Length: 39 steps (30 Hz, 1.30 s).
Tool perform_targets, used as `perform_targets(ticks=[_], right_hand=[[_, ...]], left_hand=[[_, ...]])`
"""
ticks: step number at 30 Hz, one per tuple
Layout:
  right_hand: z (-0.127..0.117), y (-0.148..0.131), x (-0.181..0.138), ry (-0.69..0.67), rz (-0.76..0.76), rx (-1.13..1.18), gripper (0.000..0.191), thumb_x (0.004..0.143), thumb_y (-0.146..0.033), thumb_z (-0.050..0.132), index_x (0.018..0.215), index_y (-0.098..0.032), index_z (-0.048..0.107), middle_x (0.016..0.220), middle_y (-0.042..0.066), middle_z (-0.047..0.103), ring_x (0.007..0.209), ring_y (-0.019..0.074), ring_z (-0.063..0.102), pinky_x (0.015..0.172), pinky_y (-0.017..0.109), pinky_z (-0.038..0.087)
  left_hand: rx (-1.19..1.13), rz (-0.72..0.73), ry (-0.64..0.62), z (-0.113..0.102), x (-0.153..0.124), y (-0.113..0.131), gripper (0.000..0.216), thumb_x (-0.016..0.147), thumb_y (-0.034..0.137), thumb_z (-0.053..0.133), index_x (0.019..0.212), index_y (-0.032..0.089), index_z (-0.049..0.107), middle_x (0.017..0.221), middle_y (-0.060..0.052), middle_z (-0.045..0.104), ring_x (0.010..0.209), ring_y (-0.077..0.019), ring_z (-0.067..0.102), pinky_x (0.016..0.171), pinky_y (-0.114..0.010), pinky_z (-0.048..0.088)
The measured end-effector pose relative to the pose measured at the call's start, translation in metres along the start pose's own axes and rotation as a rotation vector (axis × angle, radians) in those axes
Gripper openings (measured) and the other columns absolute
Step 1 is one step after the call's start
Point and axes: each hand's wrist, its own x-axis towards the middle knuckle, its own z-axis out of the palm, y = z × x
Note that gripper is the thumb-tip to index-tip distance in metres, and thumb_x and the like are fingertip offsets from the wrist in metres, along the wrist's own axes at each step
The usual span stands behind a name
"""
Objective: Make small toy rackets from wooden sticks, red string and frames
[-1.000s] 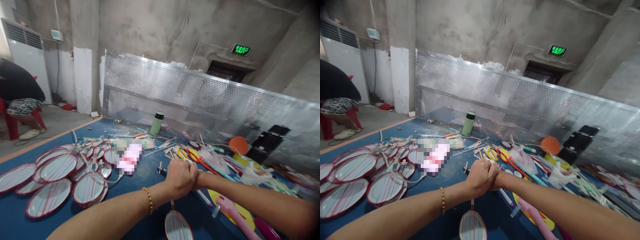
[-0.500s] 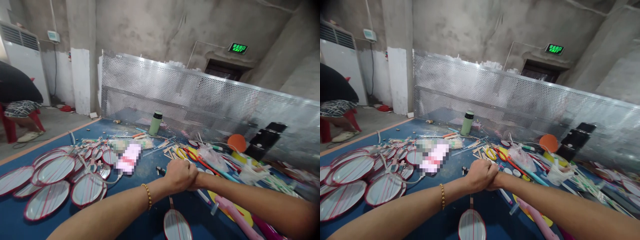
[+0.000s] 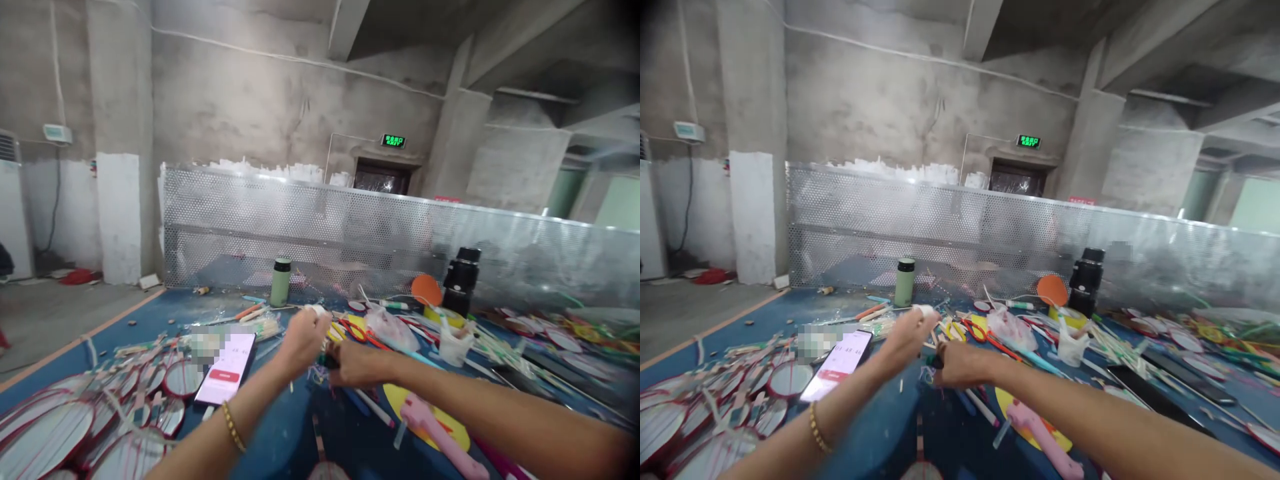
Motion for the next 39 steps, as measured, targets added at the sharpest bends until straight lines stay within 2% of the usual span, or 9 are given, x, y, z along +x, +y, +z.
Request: perform_targets(ticks=[3,6,12,15,18,26,31,35,39], right_hand=[[-0.014,0.016,-0.005,0.019,0.007,-0.006,0.019,0.078,-0.027,0.066,0.093,-0.014,0.064,0.084,0.004,0.066,0.076,0.0191,0.062,0.059,0.025,0.043],[-0.022,0.027,-0.005,0.036,0.016,0.006,0.017,0.078,-0.026,0.059,0.089,-0.014,0.064,0.076,0.003,0.065,0.069,0.0168,0.060,0.053,0.023,0.037],[-0.017,0.036,0.026,0.103,0.095,-0.061,0.026,0.088,-0.035,0.062,0.100,-0.012,0.064,0.096,0.007,0.066,0.083,0.0195,0.063,0.068,0.029,0.048],[-0.013,0.038,0.051,0.115,0.162,-0.114,0.030,0.094,-0.038,0.059,0.114,-0.015,0.061,0.112,0.007,0.064,0.094,0.0206,0.064,0.081,0.040,0.054],[-0.008,0.044,0.074,0.136,0.221,-0.160,0.031,0.095,-0.034,0.059,0.120,-0.016,0.059,0.120,0.009,0.061,0.102,0.0223,0.063,0.085,0.042,0.054],[0.011,0.059,0.103,0.178,0.262,-0.200,0.032,0.095,-0.033,0.060,0.123,-0.016,0.058,0.124,0.010,0.060,0.104,0.0231,0.062,0.087,0.044,0.053],[0.008,0.055,0.092,0.206,0.180,-0.132,0.034,0.094,-0.033,0.060,0.124,-0.016,0.057,0.126,0.010,0.058,0.108,0.0245,0.061,0.090,0.046,0.052],[-0.007,0.027,0.072,0.264,0.016,0.030,0.035,0.094,-0.032,0.059,0.125,-0.016,0.057,0.133,0.011,0.055,0.119,0.0277,0.055,0.099,0.051,0.045],[-0.015,-0.007,0.035,0.151,-0.235,0.278,0.024,0.092,-0.016,0.051,0.106,-0.014,0.070,0.105,0.007,0.073,0.100,0.0182,0.068,0.088,0.028,0.050]], left_hand=[[0.093,-0.075,-0.011,-0.032,0.008,-0.024,0.032,0.096,0.022,0.036,0.106,0.013,0.065,0.104,-0.013,0.071,0.097,-0.0209,0.065,0.077,-0.027,0.042],[0.210,-0.123,-0.119,-0.045,-0.001,-0.041,0.024,0.090,0.021,0.045,0.090,0.013,0.068,0.097,-0.016,0.072,0.096,-0.0265,0.067,0.077,-0.031,0.043],[0.350,-0.150,-0.354,-0.011,-0.042,-0.043,0.015,0.079,0.026,0.059,0.082,0.015,0.068,0.096,-0.019,0.074,0.091,-0.0325,0.070,0.070,-0.034,0.047],[0.366,-0.154,-0.370,0.009,-0.053,-0.042,0.025,0.080,0.034,0.060,0.094,0.015,0.066,0.100,-0.019,0.073,0.095,-0.0344,0.069,0.071,-0.036,0.049],[0.365,-0.150,-0.369,0.018,-0.058,-0.047,0.023,0.082,0.027,0.057,0.101,0.014,0.062,0.104,-0.018,0.072,0.097,-0.0324,0.069,0.071,-0.034,0.049],[0.302,-0.121,-0.378,0.018,-0.059,-0.062,0.015,0.084,0.011,0.046,0.086,0.016,0.060,0.093,-0.013,0.071,0.090,-0.0255,0.067,0.069,-0.030,0.043],[0.186,-0.083,-0.364,0.023,-0.063,-0.069,0.011,0.081,0.010,0.051,0.078,0.018,0.058,0.084,-0.009,0.067,0.082,-0.0229,0.064,0.069,-0.029,0.041],[0.006,-0.088,-0.355,0.018,-0.063,-0.067,0.008,0.080,0.013,0.052,0.074,0.018,0.055,0.070,-0.002,0.061,0.068,-0.0157,0.059,0.063,-0.024,0.041],[-0.321,-0.097,-0.422,-0.003,-0.061,-0.058,0.016,0.088,0.028,0.044,0.078,0.019,0.052,0.052,0.006,0.049,0.046,-0.0095,0.044,0.047,-0.019,0.036]])
